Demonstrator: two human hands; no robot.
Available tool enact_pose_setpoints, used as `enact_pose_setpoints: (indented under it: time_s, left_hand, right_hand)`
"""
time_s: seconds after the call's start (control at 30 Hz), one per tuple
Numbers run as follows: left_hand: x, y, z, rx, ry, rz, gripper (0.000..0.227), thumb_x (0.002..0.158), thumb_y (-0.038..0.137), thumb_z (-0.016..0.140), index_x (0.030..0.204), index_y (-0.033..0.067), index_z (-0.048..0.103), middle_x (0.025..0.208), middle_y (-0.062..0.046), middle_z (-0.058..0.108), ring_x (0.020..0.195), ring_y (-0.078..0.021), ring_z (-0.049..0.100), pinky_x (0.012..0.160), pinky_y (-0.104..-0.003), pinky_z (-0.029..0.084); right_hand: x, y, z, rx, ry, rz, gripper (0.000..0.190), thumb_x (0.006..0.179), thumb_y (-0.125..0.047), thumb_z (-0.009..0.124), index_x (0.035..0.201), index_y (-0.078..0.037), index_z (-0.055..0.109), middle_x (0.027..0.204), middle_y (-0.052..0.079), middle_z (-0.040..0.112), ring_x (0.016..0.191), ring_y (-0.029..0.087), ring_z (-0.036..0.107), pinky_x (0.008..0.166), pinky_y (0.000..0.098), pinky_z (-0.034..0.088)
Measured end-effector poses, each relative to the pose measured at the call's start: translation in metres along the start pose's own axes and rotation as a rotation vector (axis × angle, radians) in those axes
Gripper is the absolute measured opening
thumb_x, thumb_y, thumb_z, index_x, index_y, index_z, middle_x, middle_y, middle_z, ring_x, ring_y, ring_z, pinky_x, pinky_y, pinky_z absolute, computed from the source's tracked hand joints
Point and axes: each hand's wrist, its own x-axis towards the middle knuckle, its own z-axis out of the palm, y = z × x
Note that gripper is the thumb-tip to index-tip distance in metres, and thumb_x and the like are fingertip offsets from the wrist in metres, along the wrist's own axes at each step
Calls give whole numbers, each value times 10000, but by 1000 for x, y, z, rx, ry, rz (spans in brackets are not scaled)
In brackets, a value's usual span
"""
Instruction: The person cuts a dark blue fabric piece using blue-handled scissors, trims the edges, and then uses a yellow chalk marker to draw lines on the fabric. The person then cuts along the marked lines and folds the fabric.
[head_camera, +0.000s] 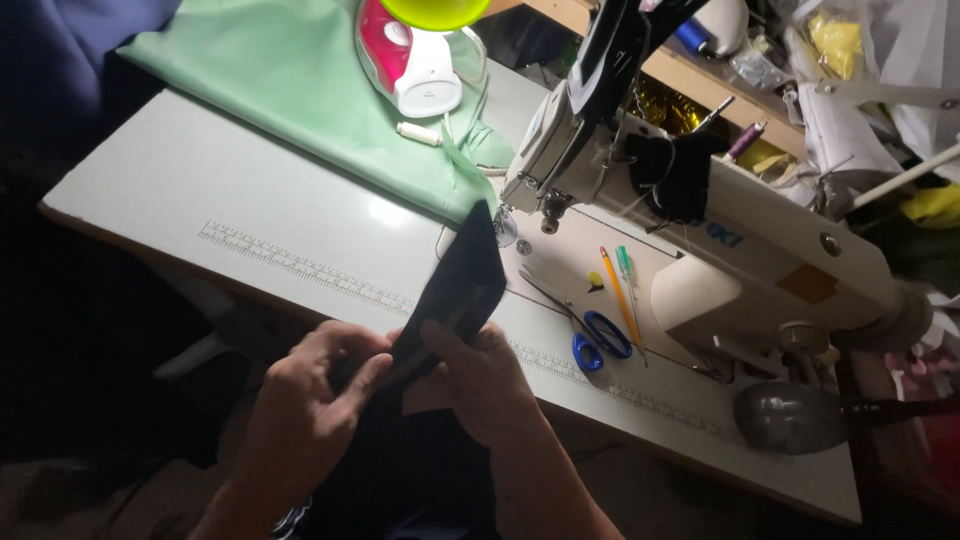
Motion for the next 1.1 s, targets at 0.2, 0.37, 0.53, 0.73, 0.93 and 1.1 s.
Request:
enact_pose_setpoints:
  time_s: [0.2, 0.37, 0.53, 0.73, 0.93, 1.1]
  left_hand:
    - [-26, -25, 39, -765, -275, -536, 852, 774, 541, 454, 1124, -153, 802, 939, -340, 872, 751, -392, 778, 664, -430, 552]
    - [23, 22, 40, -1215, -200, -349, 303, 981, 129, 585, 1193, -79, 641, 1040, -188, 711, 897, -246, 658, 863, -371, 528]
    - [59, 25, 64, -1129, -218, -423, 149, 928, 87, 688, 939, -61, 697, 829, -211, 731, 663, -307, 676, 619, -410, 565]
    - [80, 17, 78, -977, -180, -370, 243, 932, 179, 701, 974, -60, 710, 878, -180, 738, 737, -266, 700, 673, -364, 580]
    - [94, -12, 74, -1143, -207, -376, 230, 1008, 178, 625, 849, 29, 701, 735, -91, 707, 629, -194, 670, 549, -321, 548]
    - [143, -105, 29, 614, 38, 503, 952, 659, 33, 600, 1584, -16, 377, 1192, -147, 597, 821, -275, 466, 796, -347, 383]
  right_hand:
    - [-48, -31, 14, -359, 348, -149, 241, 903, -34, 580, 979, 144, 724, 899, 271, 810, 866, 357, 799, 661, 457, 681]
    - [-86, -20, -35, -725, -410, -590, 250, 1058, -247, 540, 959, -41, 642, 986, 179, 789, 1015, 295, 771, 1104, 465, 493]
    - [-97, -11, -35, -1457, -95, -654, 278, 1039, -294, 558, 1134, -82, 709, 1182, 114, 696, 1121, 224, 666, 987, 293, 495]
    - [-49, -23, -53, -900, 362, 82, 306, 938, -234, 617, 680, -105, 514, 603, 17, 516, 571, 166, 503, 560, 377, 408]
    - [-5, -13, -64, -698, 248, -138, 233, 959, -254, 644, 827, -61, 638, 710, 5, 540, 627, 129, 505, 516, 299, 400]
    - [4, -45, -84, -816, -250, -662, 341, 1068, -410, 574, 1058, -82, 666, 1010, 112, 778, 1150, 361, 723, 1022, 499, 571]
